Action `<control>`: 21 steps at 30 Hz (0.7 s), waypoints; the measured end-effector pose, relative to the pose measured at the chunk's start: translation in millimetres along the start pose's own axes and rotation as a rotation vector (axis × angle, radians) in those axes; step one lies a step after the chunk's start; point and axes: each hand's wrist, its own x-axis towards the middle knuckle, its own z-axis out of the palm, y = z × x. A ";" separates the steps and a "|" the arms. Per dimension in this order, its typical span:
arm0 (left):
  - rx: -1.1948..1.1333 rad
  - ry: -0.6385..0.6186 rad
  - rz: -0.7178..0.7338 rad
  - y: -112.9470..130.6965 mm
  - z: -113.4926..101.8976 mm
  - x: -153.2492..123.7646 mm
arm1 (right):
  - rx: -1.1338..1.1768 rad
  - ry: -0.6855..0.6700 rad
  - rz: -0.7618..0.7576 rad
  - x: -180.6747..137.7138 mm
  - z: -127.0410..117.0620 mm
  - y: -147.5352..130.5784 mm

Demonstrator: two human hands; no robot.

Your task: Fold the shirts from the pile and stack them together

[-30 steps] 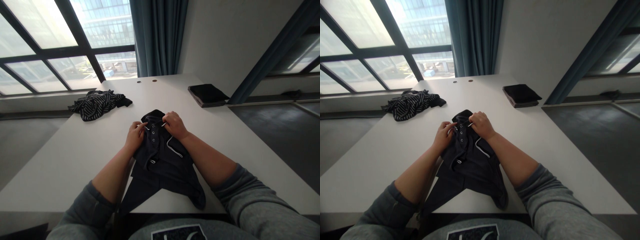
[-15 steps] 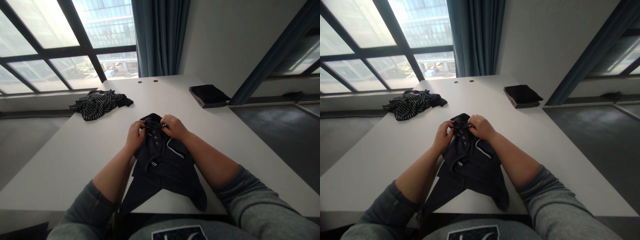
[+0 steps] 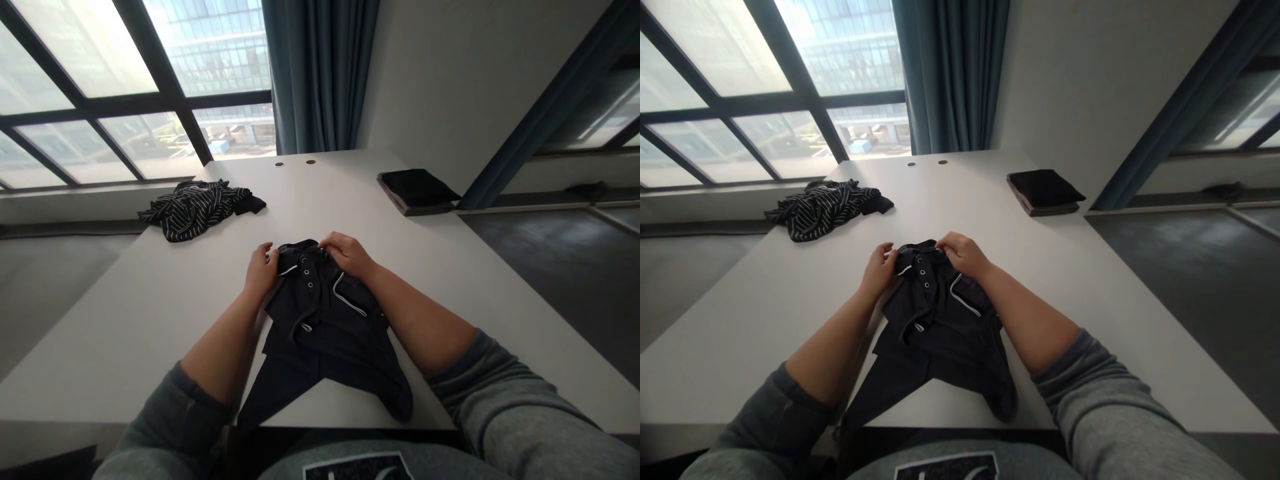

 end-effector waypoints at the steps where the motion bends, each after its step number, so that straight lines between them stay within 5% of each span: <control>1: 0.035 -0.037 -0.053 -3.8 -0.3 2.9 | 0.019 -0.032 -0.022 0.2 0.5 -0.3; 6: 0.092 -0.069 -0.046 -0.8 -6.1 5.6 | 0.027 -0.111 -0.093 -0.2 -3.1 -1.7; 11: 0.149 -0.196 -0.042 16.5 -8.2 -4.8 | 0.120 -0.061 0.028 1.6 -2.2 -7.1; 16: 0.204 -0.048 0.255 36.3 -13.3 -21.6 | 0.154 0.228 0.252 12.3 0.3 -23.4; 19: 0.210 0.036 0.427 49.6 -17.2 -33.6 | 0.048 0.315 0.137 18.4 -3.7 -41.2; 21: 0.220 0.049 0.478 55.1 -18.3 -39.8 | -0.078 0.228 -0.007 19.6 -4.5 -50.1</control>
